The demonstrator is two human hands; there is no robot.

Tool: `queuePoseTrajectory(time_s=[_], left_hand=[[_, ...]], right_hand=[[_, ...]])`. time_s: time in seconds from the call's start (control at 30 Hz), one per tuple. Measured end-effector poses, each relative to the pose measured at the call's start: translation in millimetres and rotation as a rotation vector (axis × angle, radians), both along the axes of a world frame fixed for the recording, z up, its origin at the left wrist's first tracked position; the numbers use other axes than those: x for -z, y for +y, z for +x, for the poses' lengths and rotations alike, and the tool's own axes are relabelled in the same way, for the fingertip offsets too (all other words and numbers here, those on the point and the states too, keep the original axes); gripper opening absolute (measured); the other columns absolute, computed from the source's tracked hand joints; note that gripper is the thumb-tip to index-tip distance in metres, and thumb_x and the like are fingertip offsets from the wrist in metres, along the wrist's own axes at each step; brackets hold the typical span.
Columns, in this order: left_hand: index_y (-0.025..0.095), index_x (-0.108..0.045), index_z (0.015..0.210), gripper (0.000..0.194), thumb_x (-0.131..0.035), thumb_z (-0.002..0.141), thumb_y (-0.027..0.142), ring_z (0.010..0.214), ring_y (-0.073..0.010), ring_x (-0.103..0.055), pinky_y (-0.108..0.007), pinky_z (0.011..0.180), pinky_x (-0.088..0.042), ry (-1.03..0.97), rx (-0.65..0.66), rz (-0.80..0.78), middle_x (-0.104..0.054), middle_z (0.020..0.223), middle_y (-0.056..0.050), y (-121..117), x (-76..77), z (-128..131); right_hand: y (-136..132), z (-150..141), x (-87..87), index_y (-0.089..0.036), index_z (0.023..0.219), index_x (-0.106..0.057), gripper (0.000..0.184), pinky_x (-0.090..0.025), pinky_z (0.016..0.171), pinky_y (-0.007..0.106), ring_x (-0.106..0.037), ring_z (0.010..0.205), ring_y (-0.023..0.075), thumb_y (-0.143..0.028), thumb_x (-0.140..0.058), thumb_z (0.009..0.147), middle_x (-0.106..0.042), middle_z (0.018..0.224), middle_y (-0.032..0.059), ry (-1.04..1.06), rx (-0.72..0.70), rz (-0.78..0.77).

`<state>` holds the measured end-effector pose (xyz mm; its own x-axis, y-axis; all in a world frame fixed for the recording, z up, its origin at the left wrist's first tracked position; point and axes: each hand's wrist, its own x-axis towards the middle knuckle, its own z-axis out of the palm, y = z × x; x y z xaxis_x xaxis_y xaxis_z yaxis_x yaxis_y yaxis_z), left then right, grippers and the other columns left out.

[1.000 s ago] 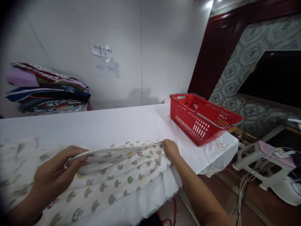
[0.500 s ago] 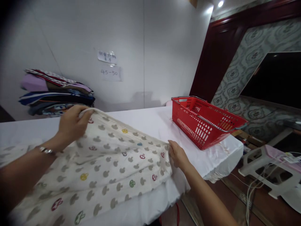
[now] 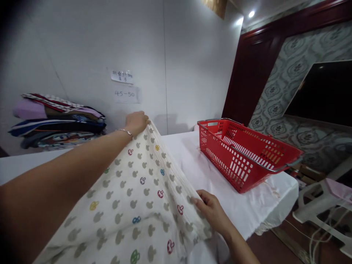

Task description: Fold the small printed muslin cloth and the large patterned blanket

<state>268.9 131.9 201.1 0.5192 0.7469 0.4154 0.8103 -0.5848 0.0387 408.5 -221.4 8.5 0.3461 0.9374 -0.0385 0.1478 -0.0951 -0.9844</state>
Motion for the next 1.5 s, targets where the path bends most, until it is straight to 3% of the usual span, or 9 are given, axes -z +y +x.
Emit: queuePoseTrajectory(time_s=[0.17,0.27,0.43,0.6,0.73,0.87,1.03,1.27,1.5], left_hand=[[0.013,-0.068,0.097,0.032,-0.044,0.084,0.031,0.097,-0.0261,-0.058,-0.034,0.08,-0.041,-0.056,-0.012,0.022,-0.064,0.097,-0.016,13,10.1,71],[0.016,-0.068,0.097,0.033,-0.042,0.084,0.031,0.095,-0.025,-0.059,-0.034,0.079,-0.043,-0.154,-0.002,-0.03,-0.066,0.097,-0.014,17,26.8,106],[0.017,-0.068,0.095,0.033,-0.042,0.084,0.032,0.097,-0.0253,-0.058,-0.034,0.079,-0.044,-0.171,0.023,-0.191,-0.066,0.099,-0.014,22,83.5,146],[0.018,-0.066,0.101,0.036,-0.035,0.088,0.032,0.103,-0.0243,-0.057,-0.033,0.083,-0.043,-0.172,0.063,-0.3,-0.065,0.105,-0.013,33,139.2,167],[0.017,-0.053,0.122,0.038,-0.04,0.087,0.026,0.109,-0.0209,-0.055,-0.028,0.089,-0.041,-0.12,0.172,-0.435,-0.061,0.117,-0.011,33,179.3,167],[0.014,-0.029,0.14,0.063,-0.051,0.082,0.027,0.117,-0.0247,-0.051,-0.032,0.095,-0.039,-0.057,0.289,-0.545,-0.05,0.132,-0.014,10,209.3,151],[0.017,-0.034,0.138,0.055,-0.043,0.086,0.034,0.127,-0.0217,-0.039,-0.031,0.106,-0.03,-0.048,0.481,-0.598,-0.041,0.14,-0.009,-46,221.1,107],[0.026,-0.044,0.131,0.047,-0.039,0.089,0.045,0.133,-0.022,-0.03,-0.04,0.109,-0.028,-0.017,0.719,-0.675,-0.034,0.145,-0.003,-132,221.6,-10],[0.031,-0.043,0.132,0.045,-0.042,0.088,0.046,0.136,-0.0237,-0.023,-0.048,0.112,-0.021,0.017,0.702,-0.69,-0.029,0.147,-0.001,-220,211.8,-114]], right_hand=[[12,25,14.4,-0.017,0.078,-0.056,0.04,-0.031,0.047,0.02,-0.042,0.051,0.0086,-0.057,-0.058,0.075,-0.049,0.06,-0.0043,0.075,0.217,0.013],[18,35,33.7,-0.017,0.076,-0.057,0.043,-0.033,0.048,0.021,-0.043,0.053,0.0105,-0.06,-0.054,0.076,-0.05,0.06,-0.0033,-0.018,0.302,0.01],[12,48,59.3,-0.017,0.076,-0.06,0.04,-0.034,0.052,0.022,-0.045,0.058,0.0123,-0.056,-0.05,0.081,-0.052,0.062,-0.0014,-0.287,0.287,-0.091],[9,60,67.7,-0.016,0.076,-0.061,0.045,-0.035,0.053,0.022,-0.044,0.058,0.0125,-0.059,-0.049,0.08,-0.051,0.06,-0.0008,-0.269,0.256,-0.164],[11,64,74.0,-0.017,0.075,-0.062,0.046,-0.035,0.052,0.024,-0.044,0.057,0.0134,-0.062,-0.052,0.076,-0.051,0.059,-0.0001,-0.193,0.246,-0.205],[12,62,77.0,-0.02,0.089,-0.063,0.049,-0.03,0.046,0.024,-0.039,0.051,0.0126,-0.064,-0.058,0.07,-0.046,0.055,-0.0019,-0.027,0.293,-0.174],[12,53,70.3,-0.022,0.108,-0.06,0.056,-0.029,0.046,0.022,-0.041,0.05,0.0112,-0.057,-0.067,0.065,-0.047,0.061,-0.0026,0.139,0.37,-0.061],[5,50,45.1,-0.023,0.119,-0.055,0.058,-0.042,0.064,0.026,-0.055,0.072,0.017,-0.041,-0.068,0.066,-0.056,0.079,0.0009,0.16,0.244,-0.087],[2,52,36.4,-0.018,0.122,-0.054,0.059,-0.044,0.068,0.027,-0.058,0.075,0.017,-0.03,-0.065,0.065,-0.058,0.08,0.0009,0.126,0.15,-0.029]])
